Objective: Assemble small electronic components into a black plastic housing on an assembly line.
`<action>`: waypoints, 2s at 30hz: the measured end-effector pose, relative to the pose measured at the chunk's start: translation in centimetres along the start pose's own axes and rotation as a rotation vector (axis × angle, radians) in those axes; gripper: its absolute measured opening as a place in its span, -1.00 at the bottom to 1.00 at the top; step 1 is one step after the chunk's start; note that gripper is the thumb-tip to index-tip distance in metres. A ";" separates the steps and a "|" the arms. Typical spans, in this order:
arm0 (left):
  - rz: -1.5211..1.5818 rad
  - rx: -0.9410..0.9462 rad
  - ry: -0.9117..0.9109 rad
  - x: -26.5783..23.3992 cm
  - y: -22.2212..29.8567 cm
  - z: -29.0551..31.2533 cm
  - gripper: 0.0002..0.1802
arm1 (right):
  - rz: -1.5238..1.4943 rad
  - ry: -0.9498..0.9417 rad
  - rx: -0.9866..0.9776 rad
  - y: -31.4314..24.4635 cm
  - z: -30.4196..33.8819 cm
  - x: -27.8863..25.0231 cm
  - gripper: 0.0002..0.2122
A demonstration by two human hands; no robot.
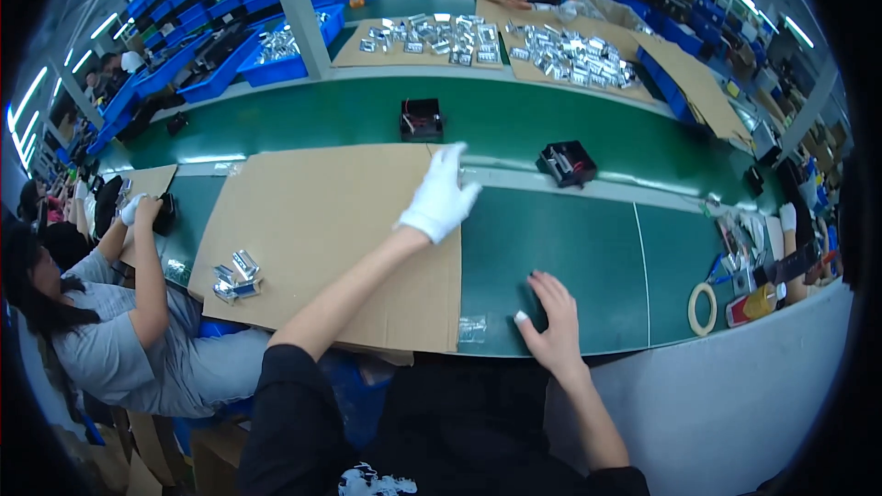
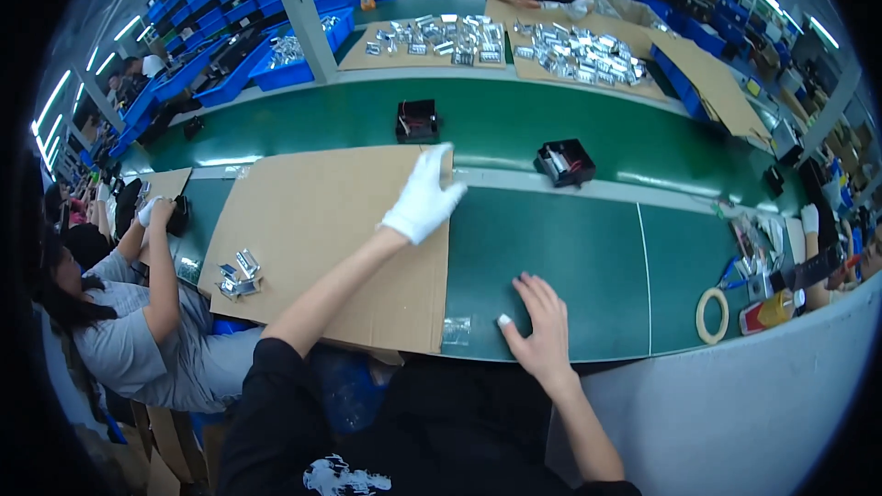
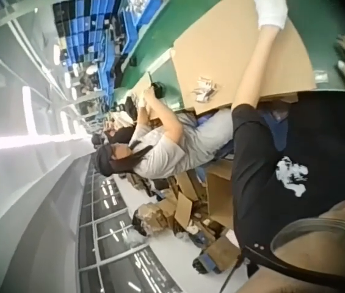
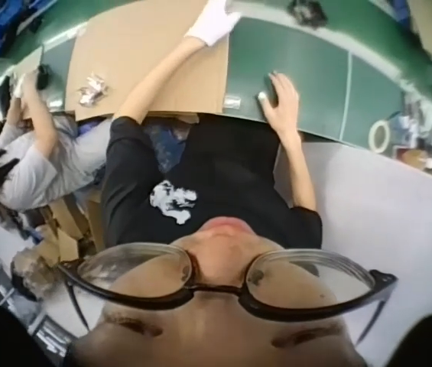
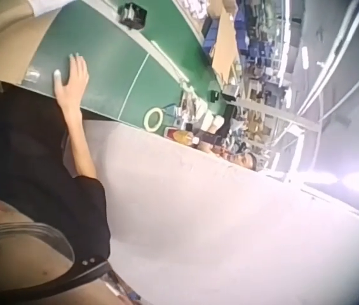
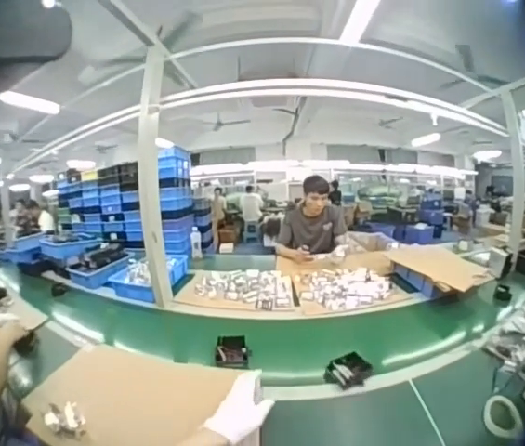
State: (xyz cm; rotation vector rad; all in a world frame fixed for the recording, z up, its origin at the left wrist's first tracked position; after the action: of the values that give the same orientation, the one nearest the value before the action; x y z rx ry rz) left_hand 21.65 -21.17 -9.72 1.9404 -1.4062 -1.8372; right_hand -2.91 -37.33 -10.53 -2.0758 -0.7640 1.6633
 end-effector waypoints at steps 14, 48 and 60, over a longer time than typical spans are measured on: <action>-0.357 -0.248 -0.073 -5.1 -5.6 -9.1 -0.69 | -0.216 0.042 0.070 1.5 1.3 0.2 -0.51; 0.384 -0.184 -0.543 3.4 9.8 9.4 -0.82 | -0.036 0.051 0.042 0.1 -0.5 -1.5 -0.75; 0.850 -0.349 -0.486 3.3 8.5 9.9 -0.34 | 0.087 0.162 0.129 -2.2 -1.6 -3.2 -0.65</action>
State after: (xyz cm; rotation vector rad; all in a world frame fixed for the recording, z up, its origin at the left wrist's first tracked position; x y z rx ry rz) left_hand 8.33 -23.30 -9.15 0.5761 -1.5326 -1.9363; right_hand -2.22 -37.53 -6.36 -2.1468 -0.5079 1.5214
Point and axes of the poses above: each hand's wrist, its own z-axis away from the middle knuckle, its own x-axis out of the palm, y = z × x, the point moved 7 cm from there along -z, towards the middle knuckle, and after that the axes turned 11 degrees about -y, right-handed, at the moved point
